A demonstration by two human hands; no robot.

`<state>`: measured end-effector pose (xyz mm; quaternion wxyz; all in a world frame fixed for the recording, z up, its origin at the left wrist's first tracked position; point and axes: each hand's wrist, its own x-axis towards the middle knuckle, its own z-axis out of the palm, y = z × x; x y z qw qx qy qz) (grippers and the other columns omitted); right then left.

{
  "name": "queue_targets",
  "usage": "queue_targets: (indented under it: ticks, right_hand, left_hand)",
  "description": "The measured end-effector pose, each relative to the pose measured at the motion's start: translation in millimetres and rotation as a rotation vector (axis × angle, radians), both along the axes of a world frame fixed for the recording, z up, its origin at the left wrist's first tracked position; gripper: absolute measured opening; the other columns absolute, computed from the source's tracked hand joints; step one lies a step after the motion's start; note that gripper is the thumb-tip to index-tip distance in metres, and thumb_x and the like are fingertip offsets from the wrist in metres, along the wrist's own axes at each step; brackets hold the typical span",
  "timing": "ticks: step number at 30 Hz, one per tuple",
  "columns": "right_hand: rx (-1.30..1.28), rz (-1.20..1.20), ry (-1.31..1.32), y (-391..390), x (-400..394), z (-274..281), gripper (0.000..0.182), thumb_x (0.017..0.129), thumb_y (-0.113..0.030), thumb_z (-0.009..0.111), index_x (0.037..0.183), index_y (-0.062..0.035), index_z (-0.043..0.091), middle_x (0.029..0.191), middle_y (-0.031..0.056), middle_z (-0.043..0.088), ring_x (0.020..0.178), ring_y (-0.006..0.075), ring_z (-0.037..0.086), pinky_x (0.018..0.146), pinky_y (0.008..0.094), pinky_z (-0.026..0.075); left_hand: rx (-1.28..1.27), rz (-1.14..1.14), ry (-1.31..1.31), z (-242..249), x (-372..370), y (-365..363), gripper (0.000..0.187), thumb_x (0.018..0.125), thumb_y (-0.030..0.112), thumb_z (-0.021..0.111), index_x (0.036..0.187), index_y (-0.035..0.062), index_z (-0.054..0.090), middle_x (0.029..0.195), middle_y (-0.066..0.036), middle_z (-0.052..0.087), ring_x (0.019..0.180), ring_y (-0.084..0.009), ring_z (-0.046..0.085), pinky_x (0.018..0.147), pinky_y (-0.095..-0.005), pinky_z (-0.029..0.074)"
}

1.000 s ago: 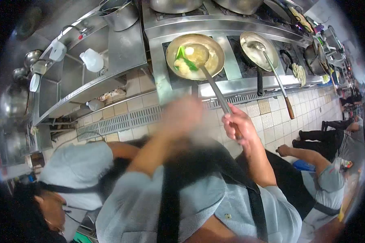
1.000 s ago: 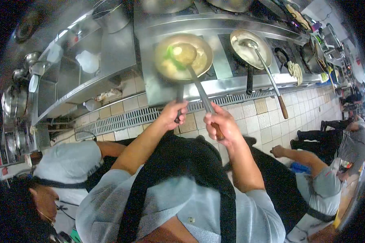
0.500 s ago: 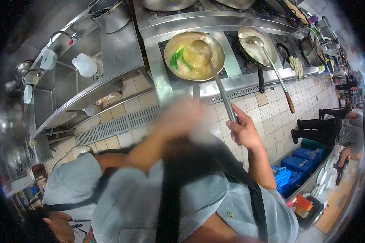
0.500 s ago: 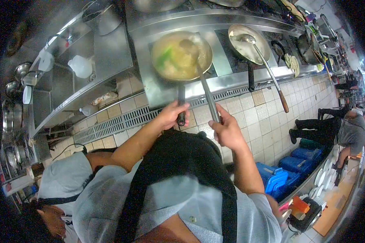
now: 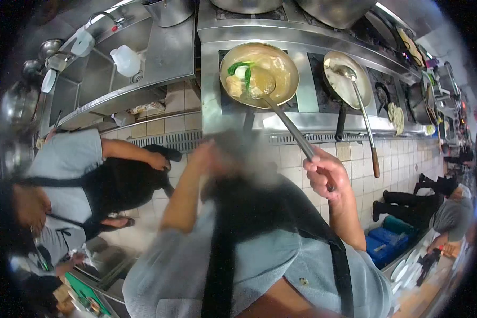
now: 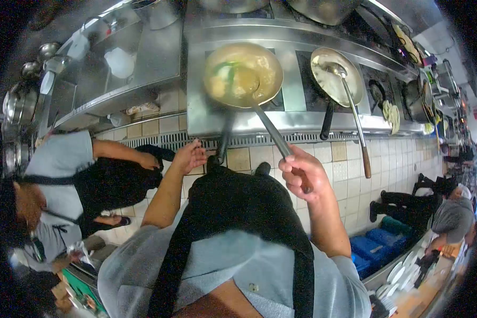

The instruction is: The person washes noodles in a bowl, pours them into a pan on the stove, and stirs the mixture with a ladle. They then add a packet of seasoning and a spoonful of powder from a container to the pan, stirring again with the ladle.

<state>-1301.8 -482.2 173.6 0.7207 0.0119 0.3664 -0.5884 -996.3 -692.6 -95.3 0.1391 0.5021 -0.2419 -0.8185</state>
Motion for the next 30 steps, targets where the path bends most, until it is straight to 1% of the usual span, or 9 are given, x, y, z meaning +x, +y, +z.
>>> queue_targets:
  ticks: [5,9,10,12,18,22,24,28,30]
  right_hand:
    - [0.064,0.222,0.582,22,-34,4,0.065,0.083,-0.003,0.058,0.143,-0.0032,0.031,0.062,0.0002,0.051,0.040,0.0104,0.048,0.035,0.0222,0.036]
    - [0.056,0.353,0.910,32,-57,9,0.069,0.085,0.000,0.056,0.147,-0.0070,0.027,0.059,-0.0029,0.046,0.041,0.0078,0.046,0.036,0.0236,0.035]
    - [0.048,0.364,0.909,31,-62,8,0.069,0.085,0.000,0.056,0.147,-0.0070,0.027,0.059,-0.0029,0.046,0.041,0.0078,0.046,0.036,0.0236,0.035]
    - [0.016,0.406,0.983,28,-73,2,0.070,0.084,0.001,0.057,0.147,-0.0087,0.029,0.060,-0.0033,0.045,0.043,0.0067,0.044,0.038,0.0235,0.035]
    - [-0.099,0.451,1.050,4,-78,-30,0.066,0.084,0.000,0.059,0.145,-0.0092,0.034,0.064,-0.0023,0.047,0.044,0.0066,0.043,0.041,0.0235,0.036]
    - [-0.152,0.462,1.240,-12,-79,-55,0.065,0.084,-0.004,0.062,0.144,-0.0072,0.036,0.068,0.0025,0.054,0.055,0.0102,0.048,0.053,0.0247,0.040]
    - [-0.238,0.433,1.612,-19,-79,-63,0.065,0.084,-0.005,0.061,0.144,-0.0070,0.035,0.068,0.0034,0.055,0.060,0.0109,0.049,0.056,0.0233,0.041]
    - [-0.246,0.394,1.575,-30,-80,-64,0.064,0.084,-0.005,0.061,0.143,-0.0069,0.037,0.068,0.0042,0.056,0.055,0.0115,0.050,0.053,0.0243,0.042]
    - [-0.097,0.474,1.220,-32,-83,-60,0.064,0.084,-0.003,0.060,0.143,-0.0061,0.036,0.069,0.0051,0.056,0.048,0.0119,0.049,0.044,0.0259,0.040]
  left_hand:
    - [-0.406,-0.198,-0.249,-122,76,78,0.046,0.091,0.037,0.060,0.121,0.0056,0.046,0.105,-0.013,0.059,0.074,-0.0274,0.062,0.064,-0.0412,0.056]
    - [-0.189,-0.345,-0.667,-172,111,163,0.043,0.089,0.035,0.061,0.120,0.0074,0.049,0.106,-0.013,0.060,0.075,-0.0295,0.063,0.062,-0.0425,0.053]
    - [-0.229,-0.254,-0.532,-184,131,194,0.041,0.089,0.038,0.061,0.116,0.0089,0.051,0.105,-0.011,0.061,0.074,-0.0277,0.062,0.061,-0.0431,0.052]
    - [0.174,-0.040,-0.516,-132,107,212,0.040,0.089,0.040,0.060,0.113,0.0105,0.051,0.102,-0.009,0.061,0.071,-0.0247,0.061,0.059,-0.0421,0.051]
    - [0.225,-0.050,-0.523,-108,90,222,0.036,0.091,0.039,0.056,0.114,0.0111,0.053,0.099,-0.007,0.061,0.069,-0.0223,0.060,0.058,-0.0407,0.050]
    - [-0.182,-0.233,-0.585,-146,95,206,0.037,0.091,0.037,0.056,0.116,0.0099,0.053,0.100,-0.007,0.061,0.073,-0.0226,0.062,0.060,-0.0402,0.051]
    - [-0.208,-0.170,-0.620,-148,92,196,0.037,0.091,0.035,0.057,0.118,0.0092,0.053,0.099,-0.007,0.061,0.074,-0.0231,0.063,0.061,-0.0400,0.052]
    - [-0.334,-0.114,-0.521,-136,86,187,0.038,0.090,0.034,0.059,0.117,0.0087,0.053,0.095,-0.008,0.062,0.072,-0.0224,0.062,0.061,-0.0375,0.052]
    - [-0.317,-0.112,-0.551,-131,84,188,0.036,0.089,0.034,0.060,0.115,0.0088,0.053,0.096,-0.008,0.061,0.071,-0.0220,0.062,0.059,-0.0379,0.052]
